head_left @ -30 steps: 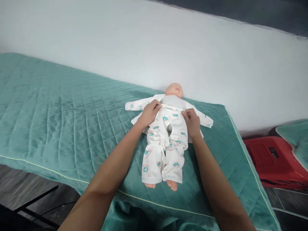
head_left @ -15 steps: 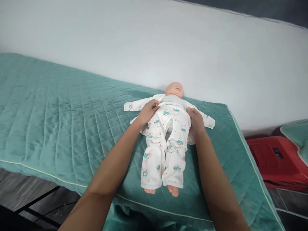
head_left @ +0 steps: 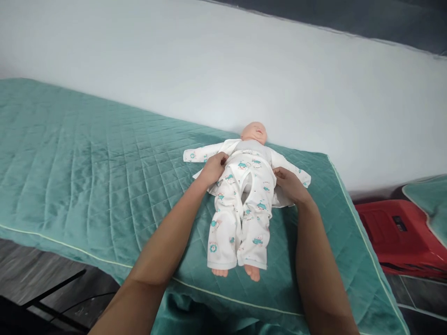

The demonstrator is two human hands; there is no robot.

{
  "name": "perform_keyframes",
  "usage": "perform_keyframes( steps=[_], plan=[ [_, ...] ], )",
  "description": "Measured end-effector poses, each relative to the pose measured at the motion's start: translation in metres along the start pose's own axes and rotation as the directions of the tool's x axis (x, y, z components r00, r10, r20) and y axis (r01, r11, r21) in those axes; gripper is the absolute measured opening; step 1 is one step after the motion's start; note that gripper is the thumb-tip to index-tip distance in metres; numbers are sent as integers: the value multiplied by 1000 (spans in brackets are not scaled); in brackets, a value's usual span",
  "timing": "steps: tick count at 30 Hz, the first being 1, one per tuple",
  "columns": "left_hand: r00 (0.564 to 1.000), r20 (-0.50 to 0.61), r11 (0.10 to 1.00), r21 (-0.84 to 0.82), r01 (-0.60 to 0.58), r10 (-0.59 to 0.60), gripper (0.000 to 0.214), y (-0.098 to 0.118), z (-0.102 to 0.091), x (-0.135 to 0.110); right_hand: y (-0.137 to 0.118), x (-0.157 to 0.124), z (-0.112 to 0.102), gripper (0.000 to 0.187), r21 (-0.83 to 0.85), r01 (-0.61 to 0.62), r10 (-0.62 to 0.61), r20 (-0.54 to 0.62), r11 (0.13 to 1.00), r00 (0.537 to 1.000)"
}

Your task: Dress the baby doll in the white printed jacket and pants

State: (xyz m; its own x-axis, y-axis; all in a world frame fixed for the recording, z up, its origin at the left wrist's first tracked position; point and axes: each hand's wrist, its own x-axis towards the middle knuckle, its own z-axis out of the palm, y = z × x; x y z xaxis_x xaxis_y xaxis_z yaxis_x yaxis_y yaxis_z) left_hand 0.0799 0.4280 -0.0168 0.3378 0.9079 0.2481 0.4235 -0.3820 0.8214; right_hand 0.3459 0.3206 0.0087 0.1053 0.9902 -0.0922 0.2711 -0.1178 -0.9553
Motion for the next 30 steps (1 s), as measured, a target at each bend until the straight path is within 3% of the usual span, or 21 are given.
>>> perform_keyframes(
  steps=[4,8,13,17,20,25,30],
  plan=[
    [999,14,996,81,44,-46,11,0,-4,-1,-3,-6,-3,22,43,7,-12,110,999,994],
    [996,37,990,122,75,-80,16,6,-6,-3,-3,-5,-2,21,-25,7,-4,96,1000,995],
    [999,0,987,157,38,-39,35,11,-4,-6,0,4,6,14,-240,-1,-15,-65,971,998],
    [991,53,968,225,108,-123,37,15,-5,-5,1,9,16,11,-451,-44,-77,-246,892,966],
    [984,95,950,289,116,-149,37,20,-7,-4,2,10,20,15,-538,-101,-91,-317,837,944],
    [975,203,959,282,31,-91,36,24,-13,-3,2,11,17,26,-542,-66,-81,-244,838,966],
    [940,323,993,2,117,-111,41,18,-22,-7,0,8,11,28,-389,-16,-34,-120,921,992]
  ],
)
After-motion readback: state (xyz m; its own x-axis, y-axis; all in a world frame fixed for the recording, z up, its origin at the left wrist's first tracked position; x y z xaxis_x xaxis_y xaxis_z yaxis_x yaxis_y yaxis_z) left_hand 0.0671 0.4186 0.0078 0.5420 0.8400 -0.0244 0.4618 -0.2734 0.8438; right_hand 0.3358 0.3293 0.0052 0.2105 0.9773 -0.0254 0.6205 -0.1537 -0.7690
